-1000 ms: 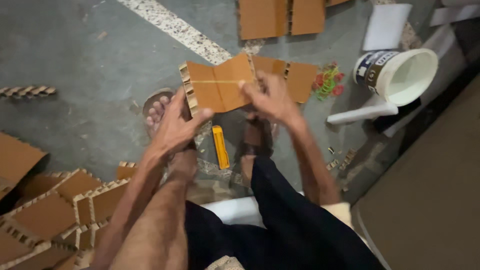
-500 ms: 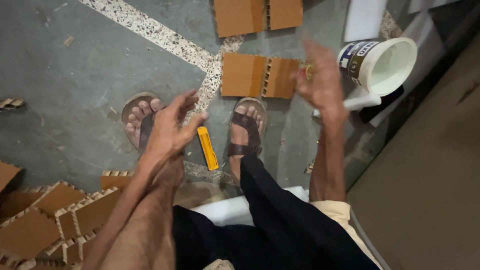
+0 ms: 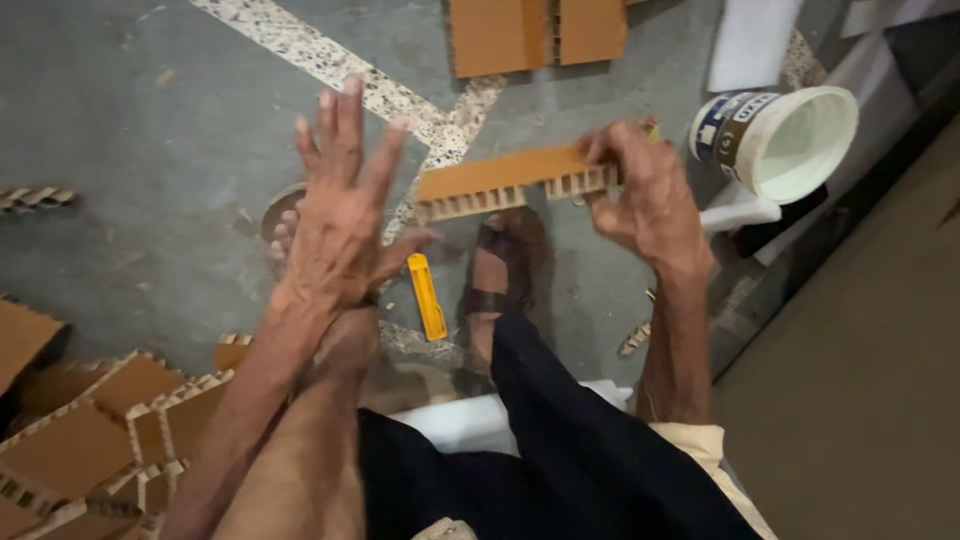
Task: The person assembles small cardboard pieces into a box-like structure using rubber bands to hold them together. They then pick up a white cylindrical tool and apply a substance to the edges of the cardboard pieces.
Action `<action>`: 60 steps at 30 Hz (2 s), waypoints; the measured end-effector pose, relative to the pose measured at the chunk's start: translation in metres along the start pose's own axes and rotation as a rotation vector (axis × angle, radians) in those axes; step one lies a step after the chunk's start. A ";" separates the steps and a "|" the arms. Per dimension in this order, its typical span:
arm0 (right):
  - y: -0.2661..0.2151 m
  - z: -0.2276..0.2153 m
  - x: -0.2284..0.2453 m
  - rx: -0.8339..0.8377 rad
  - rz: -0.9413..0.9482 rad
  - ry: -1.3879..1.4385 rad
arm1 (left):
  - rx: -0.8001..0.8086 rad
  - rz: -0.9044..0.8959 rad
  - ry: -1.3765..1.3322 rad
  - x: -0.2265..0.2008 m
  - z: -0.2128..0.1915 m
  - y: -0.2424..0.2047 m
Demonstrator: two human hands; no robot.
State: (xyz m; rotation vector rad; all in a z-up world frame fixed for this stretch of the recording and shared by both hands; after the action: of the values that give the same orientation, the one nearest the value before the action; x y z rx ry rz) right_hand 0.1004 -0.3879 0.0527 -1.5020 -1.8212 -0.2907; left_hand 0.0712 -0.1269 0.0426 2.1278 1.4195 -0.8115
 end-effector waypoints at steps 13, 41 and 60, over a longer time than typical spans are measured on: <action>0.001 0.143 0.052 0.090 -0.038 -0.093 | -0.027 -0.050 0.227 0.054 0.005 -0.021; -0.016 0.127 0.054 0.020 -0.199 0.934 | -0.089 -0.301 -0.148 0.034 0.016 -0.015; -0.099 0.092 -0.137 -0.546 0.349 -0.180 | -0.046 -0.340 -0.086 0.030 0.016 -0.017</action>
State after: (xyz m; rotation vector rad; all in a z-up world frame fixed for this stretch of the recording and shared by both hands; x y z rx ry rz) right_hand -0.0221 -0.4641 -0.0743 -2.2534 -1.6446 -0.5221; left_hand 0.0601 -0.1113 0.0099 1.8186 1.7614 -0.9703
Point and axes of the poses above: each hand's wrist, its own y-axis towards the middle knuckle, its own z-axis out of the palm, x = y × z, the point moved 10 cm from there along y, towards the middle knuckle
